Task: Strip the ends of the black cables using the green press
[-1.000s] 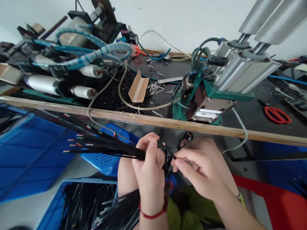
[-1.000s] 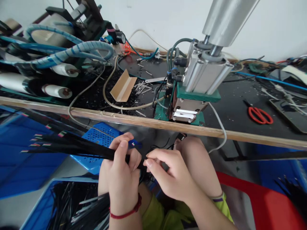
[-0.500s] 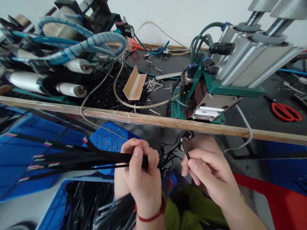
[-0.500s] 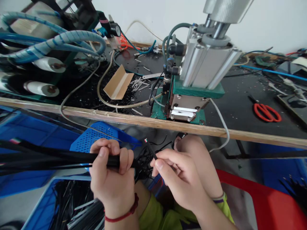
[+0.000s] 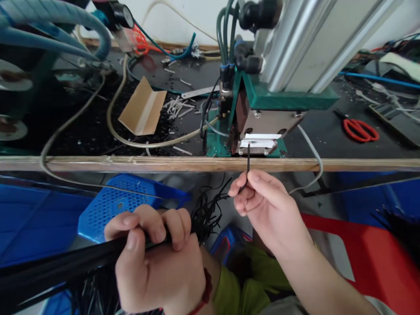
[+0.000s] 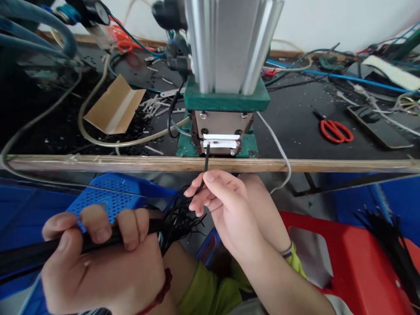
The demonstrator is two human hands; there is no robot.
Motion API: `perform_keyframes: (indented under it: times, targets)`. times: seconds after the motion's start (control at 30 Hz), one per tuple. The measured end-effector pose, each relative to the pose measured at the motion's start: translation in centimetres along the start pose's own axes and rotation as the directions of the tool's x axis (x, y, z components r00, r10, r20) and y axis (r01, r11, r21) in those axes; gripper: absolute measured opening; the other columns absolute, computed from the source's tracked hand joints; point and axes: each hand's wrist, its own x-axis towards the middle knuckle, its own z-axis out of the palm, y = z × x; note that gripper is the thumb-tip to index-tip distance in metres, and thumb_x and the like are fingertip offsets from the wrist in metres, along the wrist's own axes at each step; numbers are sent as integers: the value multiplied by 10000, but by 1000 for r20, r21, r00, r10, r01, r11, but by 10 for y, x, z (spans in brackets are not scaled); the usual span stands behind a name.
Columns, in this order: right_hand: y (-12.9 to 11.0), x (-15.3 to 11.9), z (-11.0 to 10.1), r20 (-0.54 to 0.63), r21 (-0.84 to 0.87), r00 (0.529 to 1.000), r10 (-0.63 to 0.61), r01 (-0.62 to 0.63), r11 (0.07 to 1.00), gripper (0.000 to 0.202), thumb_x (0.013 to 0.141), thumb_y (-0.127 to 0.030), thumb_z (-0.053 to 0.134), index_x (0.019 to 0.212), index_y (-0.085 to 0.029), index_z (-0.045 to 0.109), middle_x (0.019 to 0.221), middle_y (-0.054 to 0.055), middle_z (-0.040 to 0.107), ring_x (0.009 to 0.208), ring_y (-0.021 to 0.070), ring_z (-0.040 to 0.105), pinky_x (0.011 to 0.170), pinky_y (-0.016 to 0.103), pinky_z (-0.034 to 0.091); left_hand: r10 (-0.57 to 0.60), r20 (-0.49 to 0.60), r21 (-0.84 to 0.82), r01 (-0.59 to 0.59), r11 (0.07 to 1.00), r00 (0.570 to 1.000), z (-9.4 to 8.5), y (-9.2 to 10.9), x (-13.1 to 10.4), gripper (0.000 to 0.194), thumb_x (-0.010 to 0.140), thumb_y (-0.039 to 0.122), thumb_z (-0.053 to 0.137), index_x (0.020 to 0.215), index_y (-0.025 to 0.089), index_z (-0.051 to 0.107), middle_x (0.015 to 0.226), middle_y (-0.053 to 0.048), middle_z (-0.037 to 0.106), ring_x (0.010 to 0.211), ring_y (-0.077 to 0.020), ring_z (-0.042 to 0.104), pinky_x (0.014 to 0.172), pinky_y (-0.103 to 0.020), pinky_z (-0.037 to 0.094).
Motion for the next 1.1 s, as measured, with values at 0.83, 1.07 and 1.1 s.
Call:
perform_keyframes:
  times: [0.83,1.07,1.1]
  targets:
    - [-6,6,-1,-97,-217,984,-151,127,968,239,949,-385,839,765,-233,850,711,21,800,395,53,492,401,218,328,-49,28,-11,50,999,998,-2,-6,2,155,906,219,893,926,245,741,683,70,522,449,-94,367,429,-334,306]
    - [-10,17,2,-117,-309,964,-238,193,931,349,954,-444,810,674,-237,781,641,15,737,426,84,489,402,259,305,-95,1,-38,95,995,995,-1,-5,2,233,843,235,969,912,249,747,667,75,532,441,-92,357,424,-338,316]
    - [-9,18,2,-118,-319,962,-247,199,927,389,965,-475,816,660,-239,760,636,8,726,424,83,490,404,263,321,-95,-2,-38,95,995,995,-1,-5,2,228,845,230,963,913,249,746,667,76,529,441,-90,354,426,-334,316]
